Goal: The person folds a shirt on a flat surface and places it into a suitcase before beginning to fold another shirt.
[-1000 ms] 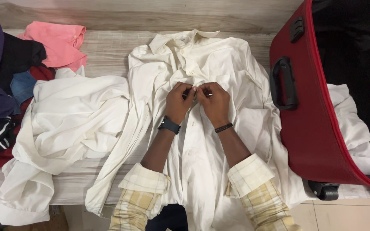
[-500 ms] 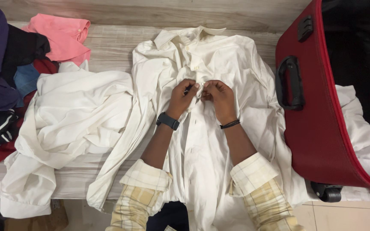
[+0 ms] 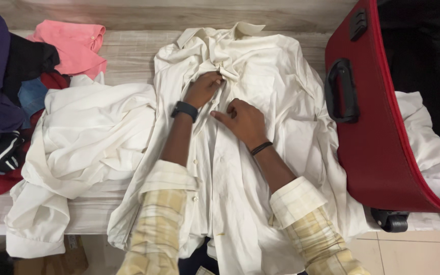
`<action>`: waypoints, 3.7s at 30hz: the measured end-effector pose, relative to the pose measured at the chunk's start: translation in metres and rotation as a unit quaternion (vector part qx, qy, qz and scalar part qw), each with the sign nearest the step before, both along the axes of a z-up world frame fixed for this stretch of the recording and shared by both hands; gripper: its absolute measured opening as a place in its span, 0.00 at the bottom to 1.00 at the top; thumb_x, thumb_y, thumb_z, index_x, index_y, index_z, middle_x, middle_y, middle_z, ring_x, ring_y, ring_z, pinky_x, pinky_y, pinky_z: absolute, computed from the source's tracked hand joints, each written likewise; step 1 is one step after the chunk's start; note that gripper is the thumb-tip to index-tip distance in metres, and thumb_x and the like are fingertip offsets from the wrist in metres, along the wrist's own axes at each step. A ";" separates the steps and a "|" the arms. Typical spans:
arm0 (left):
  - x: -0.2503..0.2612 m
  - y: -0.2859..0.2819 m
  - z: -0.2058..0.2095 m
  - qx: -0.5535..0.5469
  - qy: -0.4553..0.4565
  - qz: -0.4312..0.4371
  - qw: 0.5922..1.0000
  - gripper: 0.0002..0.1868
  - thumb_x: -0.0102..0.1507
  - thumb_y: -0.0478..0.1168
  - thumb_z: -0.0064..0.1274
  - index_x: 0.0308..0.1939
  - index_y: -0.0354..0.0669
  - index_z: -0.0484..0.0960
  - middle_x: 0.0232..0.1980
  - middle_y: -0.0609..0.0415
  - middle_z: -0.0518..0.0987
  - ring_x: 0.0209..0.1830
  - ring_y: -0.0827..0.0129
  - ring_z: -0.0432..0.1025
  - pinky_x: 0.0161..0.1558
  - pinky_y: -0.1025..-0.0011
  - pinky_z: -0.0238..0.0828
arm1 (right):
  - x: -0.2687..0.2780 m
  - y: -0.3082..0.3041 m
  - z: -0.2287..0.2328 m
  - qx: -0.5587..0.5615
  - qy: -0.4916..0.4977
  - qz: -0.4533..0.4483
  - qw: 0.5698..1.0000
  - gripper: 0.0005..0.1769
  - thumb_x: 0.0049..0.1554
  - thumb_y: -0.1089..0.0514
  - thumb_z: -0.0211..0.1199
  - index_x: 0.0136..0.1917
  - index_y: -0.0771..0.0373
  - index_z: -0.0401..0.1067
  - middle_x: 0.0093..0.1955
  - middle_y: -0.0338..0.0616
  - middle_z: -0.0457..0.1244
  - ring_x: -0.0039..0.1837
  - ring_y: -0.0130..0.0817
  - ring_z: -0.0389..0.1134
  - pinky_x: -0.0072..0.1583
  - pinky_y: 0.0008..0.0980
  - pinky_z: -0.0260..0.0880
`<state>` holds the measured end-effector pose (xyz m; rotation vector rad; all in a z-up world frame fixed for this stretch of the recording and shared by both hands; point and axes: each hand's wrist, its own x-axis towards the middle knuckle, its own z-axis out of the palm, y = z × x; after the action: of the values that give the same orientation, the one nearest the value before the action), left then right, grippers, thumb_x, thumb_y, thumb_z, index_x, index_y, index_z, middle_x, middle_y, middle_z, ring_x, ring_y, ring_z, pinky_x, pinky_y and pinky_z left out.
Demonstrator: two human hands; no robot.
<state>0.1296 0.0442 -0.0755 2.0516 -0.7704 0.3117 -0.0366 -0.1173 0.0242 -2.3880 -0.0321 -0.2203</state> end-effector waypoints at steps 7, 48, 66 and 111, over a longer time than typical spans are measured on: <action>-0.063 0.036 0.054 -0.188 0.139 -0.042 0.971 0.08 0.67 0.31 0.48 0.47 0.38 0.82 0.47 0.55 0.82 0.46 0.74 0.76 0.49 0.74 0.73 | 0.007 -0.003 -0.018 -0.008 -0.052 -0.029 0.998 0.20 0.52 0.48 0.68 0.52 0.61 0.74 0.39 0.43 0.69 0.44 0.42 0.72 0.46 0.41 0.70; -0.111 -0.005 0.027 -0.298 0.232 0.005 0.926 0.10 0.67 0.40 0.60 0.44 0.34 0.86 0.39 0.58 0.85 0.38 0.81 0.76 0.44 0.80 0.73 | 0.007 -0.003 -0.013 0.223 -0.051 -0.051 0.972 0.14 0.55 0.53 0.74 0.46 0.67 0.79 0.40 0.41 0.69 0.41 0.23 0.68 0.44 0.24 0.68; -0.106 -0.005 0.020 -0.310 0.277 0.009 0.910 0.11 0.65 0.40 0.62 0.43 0.32 0.86 0.35 0.59 0.83 0.33 0.83 0.72 0.39 0.81 0.69 | 0.014 -0.017 -0.020 0.431 0.047 0.063 0.899 0.06 0.57 0.63 0.64 0.47 0.67 0.78 0.41 0.35 0.69 0.44 0.20 0.66 0.50 0.21 0.66; -0.141 -0.014 0.071 0.190 -0.119 0.185 0.957 0.06 0.63 0.35 0.52 0.43 0.40 0.76 0.46 0.50 0.73 0.48 0.57 0.72 0.45 0.61 0.73 | 0.000 0.011 -0.017 0.042 -0.233 -0.020 0.971 0.05 0.54 0.60 0.71 0.43 0.62 0.77 0.39 0.42 0.69 0.44 0.34 0.69 0.46 0.33 0.70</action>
<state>-0.0110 0.0305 -0.0048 2.5589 -0.6162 0.6740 -0.0365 -0.1064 0.0070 -2.2050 -0.1906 -0.7826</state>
